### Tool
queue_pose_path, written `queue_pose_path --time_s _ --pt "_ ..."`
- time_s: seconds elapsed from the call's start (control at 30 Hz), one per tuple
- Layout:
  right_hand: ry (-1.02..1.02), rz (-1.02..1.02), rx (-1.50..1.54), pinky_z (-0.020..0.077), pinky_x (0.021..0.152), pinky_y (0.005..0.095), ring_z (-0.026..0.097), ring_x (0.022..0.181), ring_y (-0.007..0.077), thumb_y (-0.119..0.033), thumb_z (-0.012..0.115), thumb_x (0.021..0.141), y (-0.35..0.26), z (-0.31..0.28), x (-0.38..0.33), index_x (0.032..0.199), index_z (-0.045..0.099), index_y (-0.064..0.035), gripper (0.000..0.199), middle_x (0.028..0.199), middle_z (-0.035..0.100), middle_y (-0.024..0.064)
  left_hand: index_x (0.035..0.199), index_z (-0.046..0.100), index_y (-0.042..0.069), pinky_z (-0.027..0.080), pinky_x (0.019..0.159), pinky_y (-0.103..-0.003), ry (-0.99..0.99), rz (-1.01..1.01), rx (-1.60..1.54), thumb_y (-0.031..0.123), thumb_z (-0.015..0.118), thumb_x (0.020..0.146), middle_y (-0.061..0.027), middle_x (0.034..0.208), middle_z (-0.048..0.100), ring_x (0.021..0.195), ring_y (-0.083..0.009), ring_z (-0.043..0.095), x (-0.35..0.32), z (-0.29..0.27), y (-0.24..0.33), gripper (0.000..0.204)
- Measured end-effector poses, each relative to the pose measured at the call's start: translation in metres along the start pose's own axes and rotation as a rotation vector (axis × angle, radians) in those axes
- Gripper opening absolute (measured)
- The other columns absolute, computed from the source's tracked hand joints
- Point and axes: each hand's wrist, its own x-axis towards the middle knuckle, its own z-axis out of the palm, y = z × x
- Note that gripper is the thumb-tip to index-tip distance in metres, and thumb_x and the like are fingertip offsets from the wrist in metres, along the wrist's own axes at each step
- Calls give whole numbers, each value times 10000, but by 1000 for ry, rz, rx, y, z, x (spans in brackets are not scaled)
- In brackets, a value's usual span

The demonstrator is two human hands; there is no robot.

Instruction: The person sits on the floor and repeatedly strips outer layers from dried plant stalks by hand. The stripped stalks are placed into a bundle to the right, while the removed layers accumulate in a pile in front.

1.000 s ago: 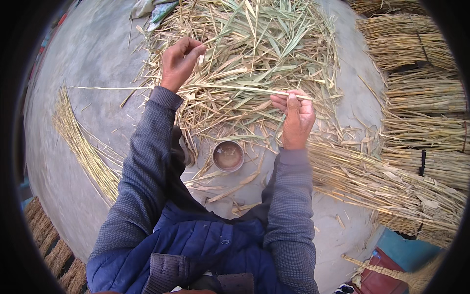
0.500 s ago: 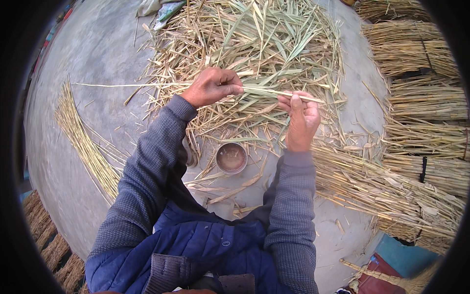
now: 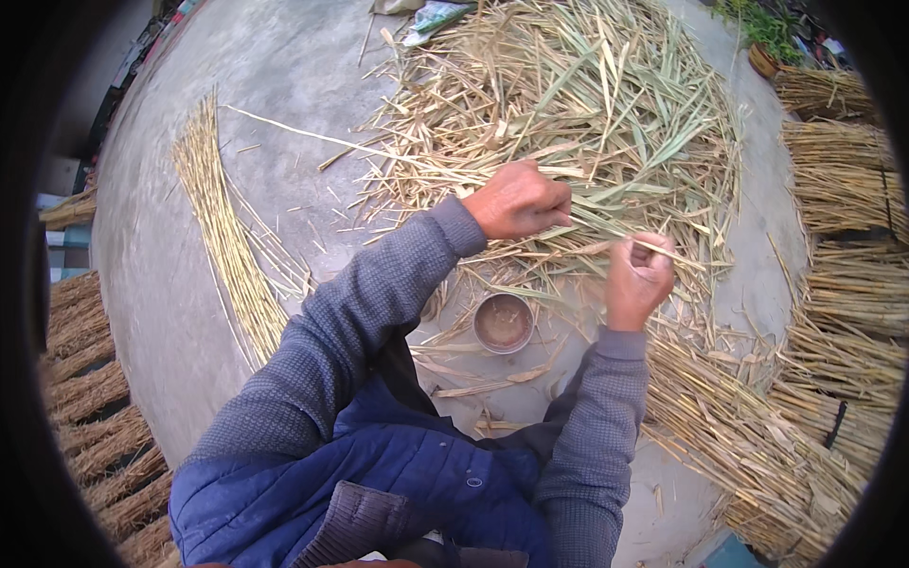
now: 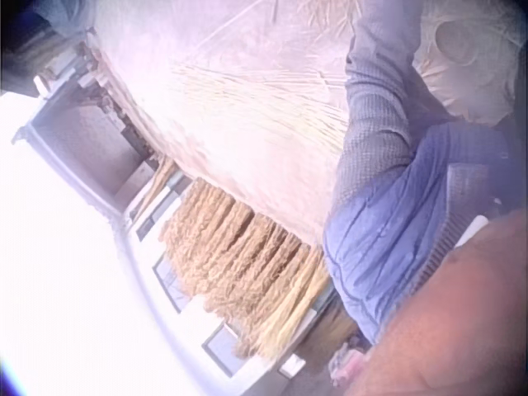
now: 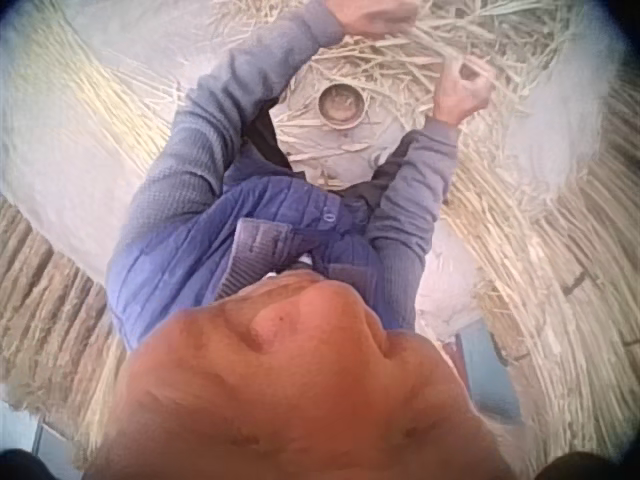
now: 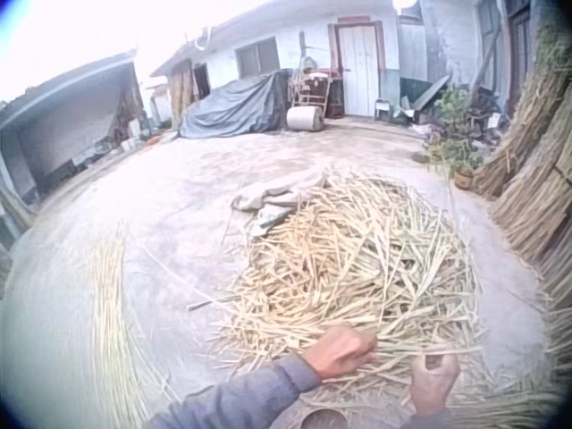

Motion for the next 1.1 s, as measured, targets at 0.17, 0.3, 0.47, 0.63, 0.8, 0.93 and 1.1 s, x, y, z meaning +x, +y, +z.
queue_pose_path --time_s 0.17,0.3,0.47,0.63,0.8,0.93,1.1 --pt "-23 11 -305 477 617 247 552 619 74 -53 645 816 23 -23 26 894 633 -78 83 690 599 -26 738 549 99 440 663 -435 -3 -26 249 241 709 780 -75 580 545 583 -325 574 -38 -21 -14 218" --pt "-46 259 156 534 771 299 648 864 149 -133 651 907 69 -23 52 1113 617 -6 244 950 661 67 693 511 96 436 666 -418 -130 -65 435 197 675 741 -67 558 531 558 -286 573 -92 -52 -8 199" --pt "-234 526 345 535 890 368 633 1103 291 -235 650 954 119 -28 77 1336 477 65 516 1174 617 179 755 509 95 438 697 -378 -295 -183 647 173 639 751 -57 649 575 670 -241 611 -199 -112 28 152" --pt "-362 388 221 499 737 250 625 895 156 -218 685 929 141 -30 57 1288 482 32 482 1024 622 88 762 528 93 449 742 -374 -498 -414 827 198 640 800 -48 697 584 767 -229 609 -367 -144 76 159" --pt "-377 331 173 484 661 233 627 826 132 -209 700 922 139 -43 50 1295 475 36 500 1010 626 77 714 588 149 457 752 -375 -824 -681 946 211 698 679 5 702 625 824 -206 618 -602 -166 98 131" --pt "-378 319 135 514 677 258 639 835 151 -237 722 898 116 -67 44 1306 463 78 577 1049 644 129 814 704 222 515 828 -425 -1319 -1090 792 231 703 802 36 911 731 991 -216 681 -735 -181 109 15" --pt "-154 145 320 521 746 270 658 888 153 -174 711 889 65 -118 16 1234 514 95 479 1066 665 172 881 763 157 533 921 -438 -1340 -1311 503 413 865 602 -106 984 740 1044 -307 684 -677 -154 61 392"
